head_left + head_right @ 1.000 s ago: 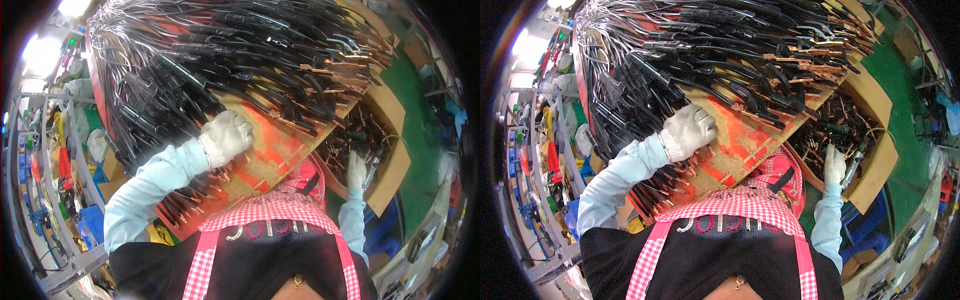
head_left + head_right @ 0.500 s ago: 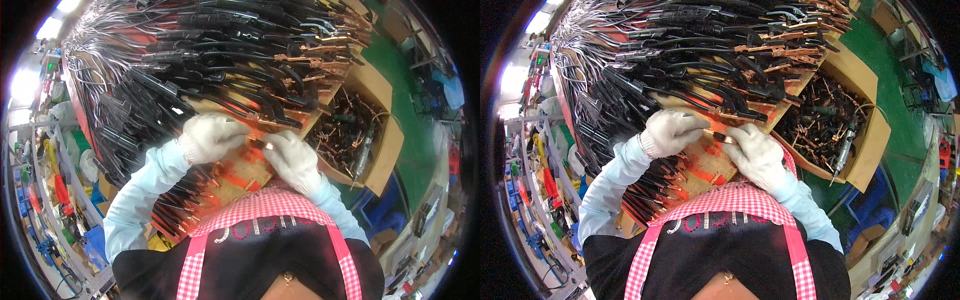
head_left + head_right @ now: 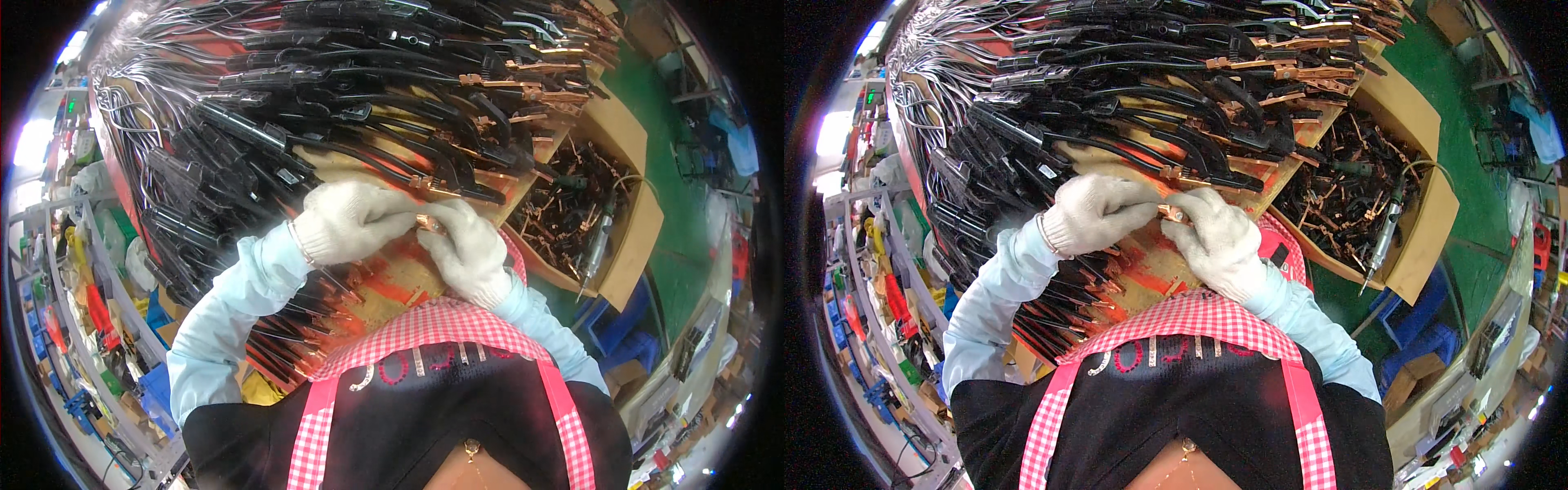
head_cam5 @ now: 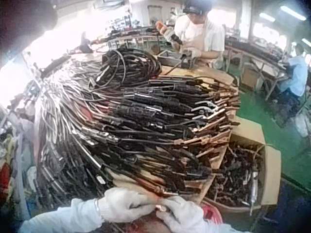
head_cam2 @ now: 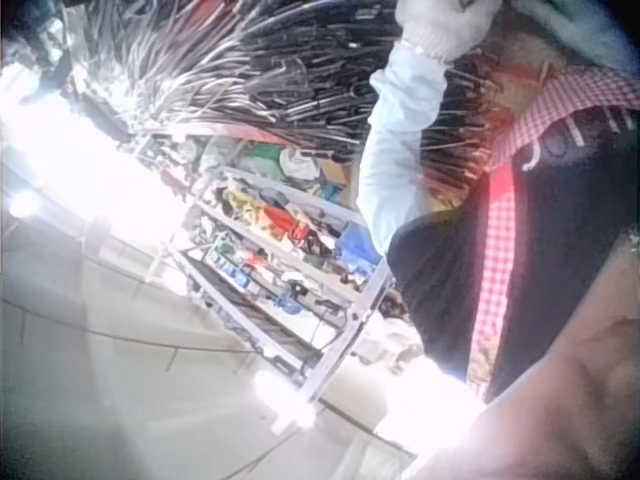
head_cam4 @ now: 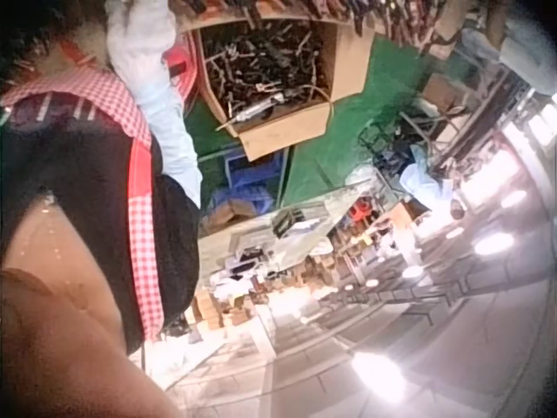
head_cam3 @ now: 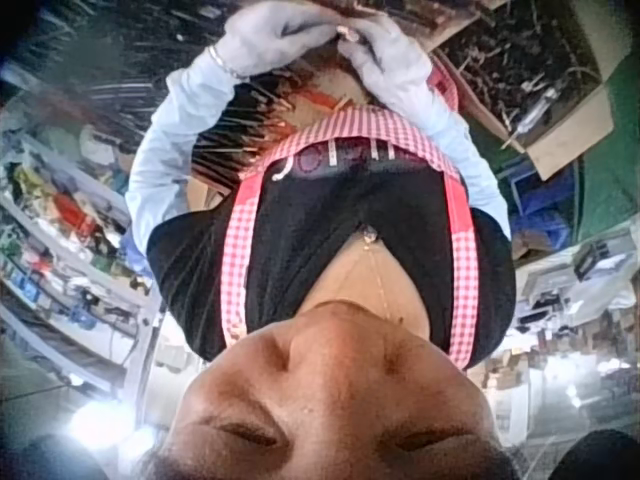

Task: Assembling electrical cables by attaching and crimping metal connectors using a pneumatic tool.

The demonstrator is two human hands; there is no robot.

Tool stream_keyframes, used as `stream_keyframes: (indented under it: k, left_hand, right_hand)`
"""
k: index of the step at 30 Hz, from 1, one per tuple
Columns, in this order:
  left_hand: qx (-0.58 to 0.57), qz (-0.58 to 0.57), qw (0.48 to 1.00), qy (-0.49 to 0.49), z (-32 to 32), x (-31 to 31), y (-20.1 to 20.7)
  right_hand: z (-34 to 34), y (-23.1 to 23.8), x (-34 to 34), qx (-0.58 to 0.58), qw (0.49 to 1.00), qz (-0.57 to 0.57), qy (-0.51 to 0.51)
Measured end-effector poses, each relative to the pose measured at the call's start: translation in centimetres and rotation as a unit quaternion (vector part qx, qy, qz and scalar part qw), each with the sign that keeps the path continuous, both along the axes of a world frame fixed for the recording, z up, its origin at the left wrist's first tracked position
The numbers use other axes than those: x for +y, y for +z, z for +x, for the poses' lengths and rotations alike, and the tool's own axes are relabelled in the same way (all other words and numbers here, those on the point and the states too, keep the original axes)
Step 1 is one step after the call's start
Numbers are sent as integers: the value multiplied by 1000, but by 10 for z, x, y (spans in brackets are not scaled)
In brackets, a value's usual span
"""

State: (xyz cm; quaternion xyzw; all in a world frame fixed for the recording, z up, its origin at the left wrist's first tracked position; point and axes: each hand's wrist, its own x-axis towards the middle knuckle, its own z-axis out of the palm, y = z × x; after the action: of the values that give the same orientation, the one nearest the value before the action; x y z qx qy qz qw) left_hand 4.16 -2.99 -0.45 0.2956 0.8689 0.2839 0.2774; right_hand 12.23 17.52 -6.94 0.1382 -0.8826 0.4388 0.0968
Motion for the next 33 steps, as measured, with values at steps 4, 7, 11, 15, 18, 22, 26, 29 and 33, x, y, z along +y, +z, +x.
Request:
stream_keyframes:
  k: [4,7,11,15,18,22,26,29,33]
  left_hand:
    - [-2,-38,999,-29,2,-1,-6]
    - [-61,-42,997,20,4,0,-3]
    - [-80,20,992,95,6,3,3]
    - [-41,20,997,61,9,1,-9]
    - [-37,-3,998,44,10,1,-6]
    - [-38,-18,999,27,8,1,-2]
    - [-22,-20,999,35,11,1,-4]
    - [-34,-21,998,43,11,4,-1]
    - [-109,-29,992,50,7,1,4]
  right_hand:
    - [1,-4,0,6,1000,-27,-6]
    - [-1,3,7,-2,1000,14,21]
    - [-1,8,14,-1,996,88,27]
    - [-3,13,5,-8,996,85,20]
    - [-1,5,-1,3,999,54,5]
    - [1,1,-1,15,1000,21,10]
    - [-2,2,2,58,997,38,34]
    - [-3,5,14,91,988,91,88]
    - [-6,20,19,-26,993,29,112]
